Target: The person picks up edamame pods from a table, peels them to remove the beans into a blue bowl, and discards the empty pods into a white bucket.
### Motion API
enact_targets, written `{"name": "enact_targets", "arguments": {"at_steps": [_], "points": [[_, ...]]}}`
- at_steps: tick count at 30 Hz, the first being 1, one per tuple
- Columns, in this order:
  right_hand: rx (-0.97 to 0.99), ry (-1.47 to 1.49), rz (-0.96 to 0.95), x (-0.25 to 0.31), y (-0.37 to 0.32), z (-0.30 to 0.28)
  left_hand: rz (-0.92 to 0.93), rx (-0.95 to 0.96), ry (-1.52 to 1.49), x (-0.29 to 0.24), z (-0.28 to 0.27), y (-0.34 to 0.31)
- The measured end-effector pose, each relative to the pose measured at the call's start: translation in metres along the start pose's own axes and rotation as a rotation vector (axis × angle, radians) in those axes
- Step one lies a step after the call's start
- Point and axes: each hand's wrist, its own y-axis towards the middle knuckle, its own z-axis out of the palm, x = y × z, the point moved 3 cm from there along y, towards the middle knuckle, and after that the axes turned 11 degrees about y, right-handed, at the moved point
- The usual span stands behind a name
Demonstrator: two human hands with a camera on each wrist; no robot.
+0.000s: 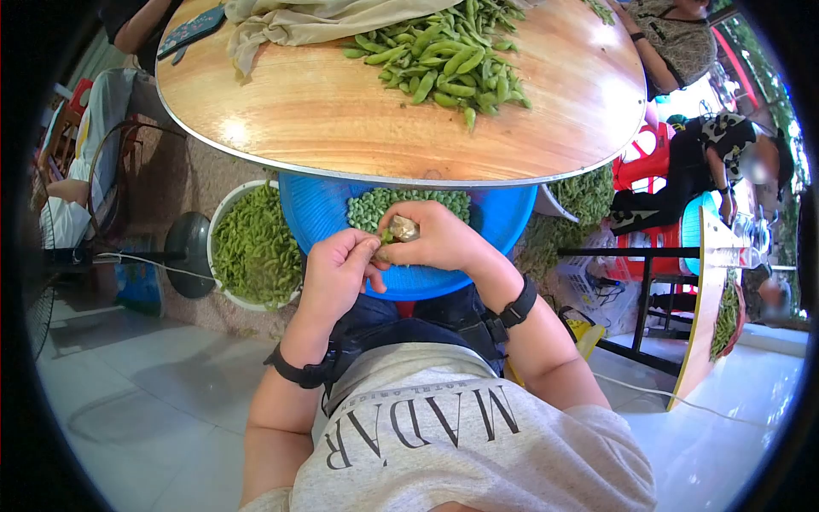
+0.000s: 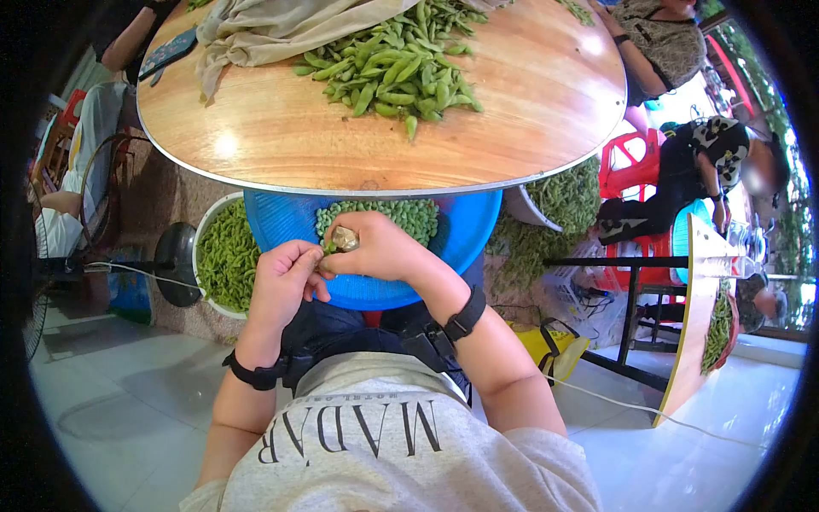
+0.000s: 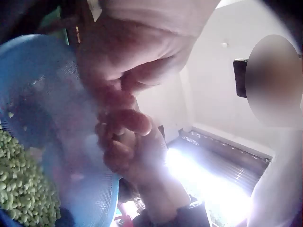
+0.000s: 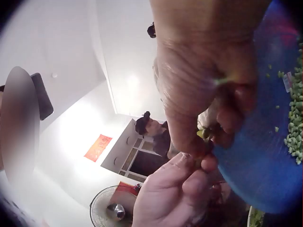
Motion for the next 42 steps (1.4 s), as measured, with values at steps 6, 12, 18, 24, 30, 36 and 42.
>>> {"name": "enact_targets", "arguments": {"at_steps": [6, 12, 18, 24, 30, 36, 42], "points": [[0.105, -0.150, 0.094, -0.008, 0.011, -0.007, 0.009, 0.154, -0.040, 0.010, -0.008, 0.008], [0.058, -0.227, 0.161, -0.017, 0.020, -0.017, -0.042, 0.133, -0.023, 0.012, -0.015, 0.011], [-0.264, -0.706, -0.102, -0.039, 0.018, -0.020, 0.018, -0.096, 0.190, 0.012, -0.013, 0.015], [-0.216, -0.398, -0.169, 0.003, -0.008, -0.010, -0.037, -0.066, 0.128, 0.012, -0.013, 0.017], [-0.080, -0.027, -0.026, 0.005, 0.001, 0.001, 0.191, -0.089, 0.064, -0.008, -0.001, 0.007], [0.045, 0.102, 0.039, -0.002, 0.007, 0.005, 0.281, -0.036, 0.215, -0.004, -0.005, -0.002], [-0.067, -0.425, -0.133, 0.009, 0.015, 0.020, 0.338, -0.063, 0.451, -0.010, -0.007, -0.003]]}}
